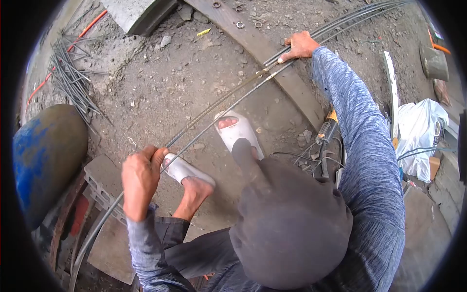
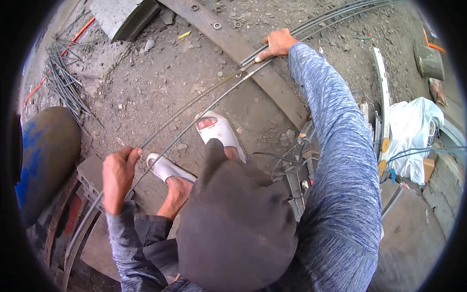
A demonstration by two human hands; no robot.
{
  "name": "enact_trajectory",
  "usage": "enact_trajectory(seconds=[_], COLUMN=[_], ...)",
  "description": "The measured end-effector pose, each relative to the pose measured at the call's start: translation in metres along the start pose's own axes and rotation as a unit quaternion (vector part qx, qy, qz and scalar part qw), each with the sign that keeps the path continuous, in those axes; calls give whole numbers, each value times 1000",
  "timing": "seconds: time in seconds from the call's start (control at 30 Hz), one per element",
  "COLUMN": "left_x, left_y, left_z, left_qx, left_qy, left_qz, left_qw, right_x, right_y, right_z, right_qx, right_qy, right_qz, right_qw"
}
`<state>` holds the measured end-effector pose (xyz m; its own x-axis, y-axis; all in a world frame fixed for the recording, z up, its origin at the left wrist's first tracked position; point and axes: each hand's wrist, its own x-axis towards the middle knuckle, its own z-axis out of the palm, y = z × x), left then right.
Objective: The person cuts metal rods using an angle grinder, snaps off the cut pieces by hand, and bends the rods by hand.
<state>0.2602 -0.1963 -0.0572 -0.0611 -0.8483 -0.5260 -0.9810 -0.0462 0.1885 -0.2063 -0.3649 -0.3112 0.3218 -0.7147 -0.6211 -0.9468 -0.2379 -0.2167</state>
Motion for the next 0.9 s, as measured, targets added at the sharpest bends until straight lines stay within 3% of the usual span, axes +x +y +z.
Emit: enact_trajectory(seconds=[0.13,0.2,0.23,0.27,0.3,0.33,0.4,0.47,0.57,0.6,0.63,0.67,0.73,0.77,0.8,0.87,0.9], left_x=[5,8,6,0,-9,-17,-28,-23,10,36,59,77,109,105,111,114,106], left_y=[-85,-122,-123,-107,-100,-99,-113,-127,-204,-240,-287,-277,-302,-255,-233,-200,-176], left_z=[132,201,212,210,204,197,184,145,82,52,17,-41,-97,-108,-95,-21,27], left_qx=[-190,-205,-193,-181,-251,-257,-300,-273,-226,-190,-47,-144,-37,-101,-155,-134,-114], left_qy=[-48,-110,-91,-79,-76,-57,0,32,158,271,348,412,610,597,552,298,164], left_qz=[-41,-4,-11,-24,-64,-72,-97,-115,-112,-35,-6,-100,-174,-185,-116,-9,18], left_qw=[980,973,977,980,963,962,949,955,955,943,936,894,772,774,811,945,980], right_x=[1,3,5,3,4,1,5,6,-1,0,-1,-4,-5,-5,-7,-7,-6], right_y=[-7,-1,5,8,4,-2,6,9,-5,-7,-13,-21,-28,-27,-25,-20,-18], right_z=[-13,-3,0,2,5,-4,14,7,-9,-9,-17,-26,-28,-25,-23,-18,-15], right_qx=[2,-7,-12,-22,-27,-22,-45,-16,2,5,8,12,19,17,16,20,22], right_qy=[-60,-10,16,25,34,-41,41,30,20,17,-1,-20,-25,-15,-6,16,27], right_qz=[12,-11,-22,-17,-24,19,-2,-23,6,21,29,39,51,50,50,42,36], right_qw=[998,1000,1000,999,999,999,998,999,1000,1000,1000,999,998,999,999,999,999])
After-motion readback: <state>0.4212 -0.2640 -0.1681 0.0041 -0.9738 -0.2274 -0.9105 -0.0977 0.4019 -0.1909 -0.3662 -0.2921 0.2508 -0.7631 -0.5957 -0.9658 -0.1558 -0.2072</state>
